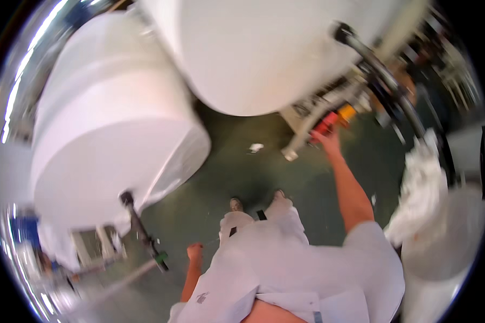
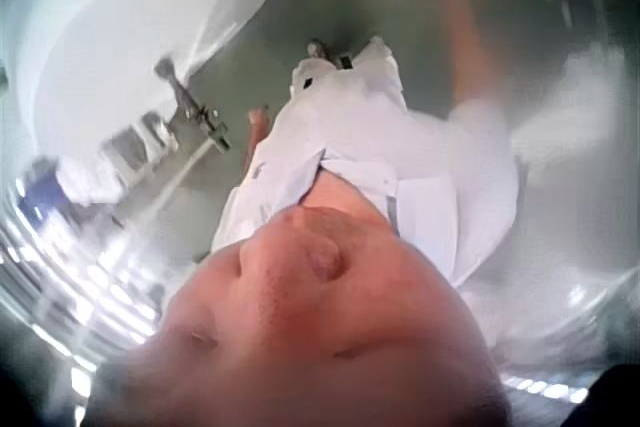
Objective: The person uses a crane and a remote control to move large rolls of white material and subsequently handles pieces of the material by hand.
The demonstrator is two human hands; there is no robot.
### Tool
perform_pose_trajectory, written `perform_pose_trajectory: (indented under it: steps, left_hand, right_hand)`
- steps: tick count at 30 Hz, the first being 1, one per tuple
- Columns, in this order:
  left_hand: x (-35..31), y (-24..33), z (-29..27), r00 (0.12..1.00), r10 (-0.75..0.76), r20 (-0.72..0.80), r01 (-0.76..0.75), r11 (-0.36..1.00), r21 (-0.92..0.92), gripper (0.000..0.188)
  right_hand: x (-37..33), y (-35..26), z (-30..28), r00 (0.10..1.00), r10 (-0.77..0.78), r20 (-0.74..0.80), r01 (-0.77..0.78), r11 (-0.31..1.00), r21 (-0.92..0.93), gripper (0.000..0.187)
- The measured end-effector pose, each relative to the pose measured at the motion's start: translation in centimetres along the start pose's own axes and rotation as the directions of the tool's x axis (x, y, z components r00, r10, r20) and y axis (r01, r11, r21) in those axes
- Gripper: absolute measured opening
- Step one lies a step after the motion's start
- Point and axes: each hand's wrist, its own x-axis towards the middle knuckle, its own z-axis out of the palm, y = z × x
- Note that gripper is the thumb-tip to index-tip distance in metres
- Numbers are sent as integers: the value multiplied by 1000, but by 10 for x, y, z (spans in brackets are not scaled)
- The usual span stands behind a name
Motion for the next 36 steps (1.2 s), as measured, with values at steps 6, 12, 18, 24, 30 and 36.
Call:
perform_pose_trajectory:
  steps: [6, 12, 18, 24, 30, 36]
  left_hand:
    - [-123, -42, 35, 875, -376, 305, 312, 920, 239, 25]
    - [-174, -12, 66, 768, -589, 251, 639, 686, -348, 26]
    - [-156, 27, 31, 857, -506, 96, 497, 762, -416, 28]
    - [-183, -42, 30, 931, -356, 80, 350, 813, -465, 32]
    - [-224, -61, -26, 995, 55, 83, 49, 461, -886, 39]
    - [-213, -36, -79, 998, -6, -62, -62, -27, -998, 55]
  right_hand:
    - [25, 1, -19, 997, -7, -73, 9, 999, 36, 58]
    - [1, -63, -58, 981, -83, 173, 7, 915, 403, 57]
    - [-94, -105, 15, 725, 81, 684, -542, 680, 493, 73]
    - [-251, -103, 173, 519, 191, 833, -810, 422, 407, 65]
    - [-428, -103, 273, 193, 626, 755, -781, 564, -268, 59]
    - [-557, -97, 358, -118, 349, 930, -318, 874, -368, 46]
